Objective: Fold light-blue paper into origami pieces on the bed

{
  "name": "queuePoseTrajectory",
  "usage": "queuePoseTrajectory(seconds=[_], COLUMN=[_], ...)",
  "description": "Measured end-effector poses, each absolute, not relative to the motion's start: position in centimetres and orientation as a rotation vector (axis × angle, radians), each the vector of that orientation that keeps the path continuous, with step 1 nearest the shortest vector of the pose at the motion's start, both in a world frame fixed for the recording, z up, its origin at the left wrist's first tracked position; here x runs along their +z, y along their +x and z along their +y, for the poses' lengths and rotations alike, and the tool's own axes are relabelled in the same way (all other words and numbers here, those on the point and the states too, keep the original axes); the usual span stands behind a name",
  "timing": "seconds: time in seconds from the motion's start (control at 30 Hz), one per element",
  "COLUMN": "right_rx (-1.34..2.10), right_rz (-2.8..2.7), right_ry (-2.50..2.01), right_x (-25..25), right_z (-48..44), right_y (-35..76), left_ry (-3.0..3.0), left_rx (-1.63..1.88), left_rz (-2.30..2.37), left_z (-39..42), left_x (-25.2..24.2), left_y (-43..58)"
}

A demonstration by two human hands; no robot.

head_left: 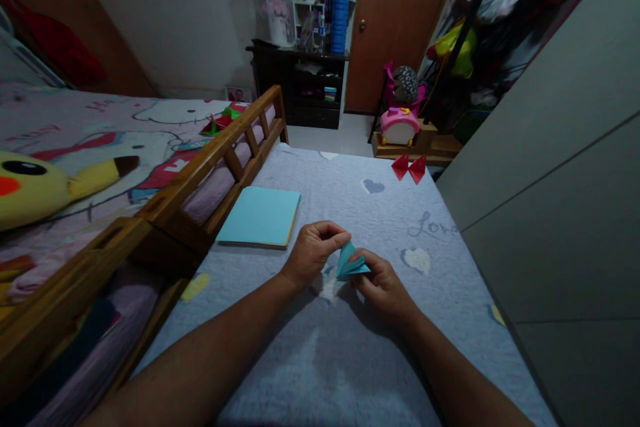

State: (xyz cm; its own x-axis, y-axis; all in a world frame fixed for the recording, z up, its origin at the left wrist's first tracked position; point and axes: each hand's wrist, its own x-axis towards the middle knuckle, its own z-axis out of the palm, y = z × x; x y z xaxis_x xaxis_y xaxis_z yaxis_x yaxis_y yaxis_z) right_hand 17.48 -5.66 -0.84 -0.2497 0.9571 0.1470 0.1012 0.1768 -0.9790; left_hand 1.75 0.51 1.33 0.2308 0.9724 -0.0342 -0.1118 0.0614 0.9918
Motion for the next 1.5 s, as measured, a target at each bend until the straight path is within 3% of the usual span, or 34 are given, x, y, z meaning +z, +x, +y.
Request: queuePoseTrajectory(seconds=[1.5], right_rx=[1.338], right_rz=[-1.366], right_ry=[-0.974], right_x=[-0.6], right_z=[-5.7], right_y=[17.5], left_ry=[0.97], left_rx=[0.783], left_rz=[0.766], left_z=[0.7], left_x=[0.2], left_y=[1.7])
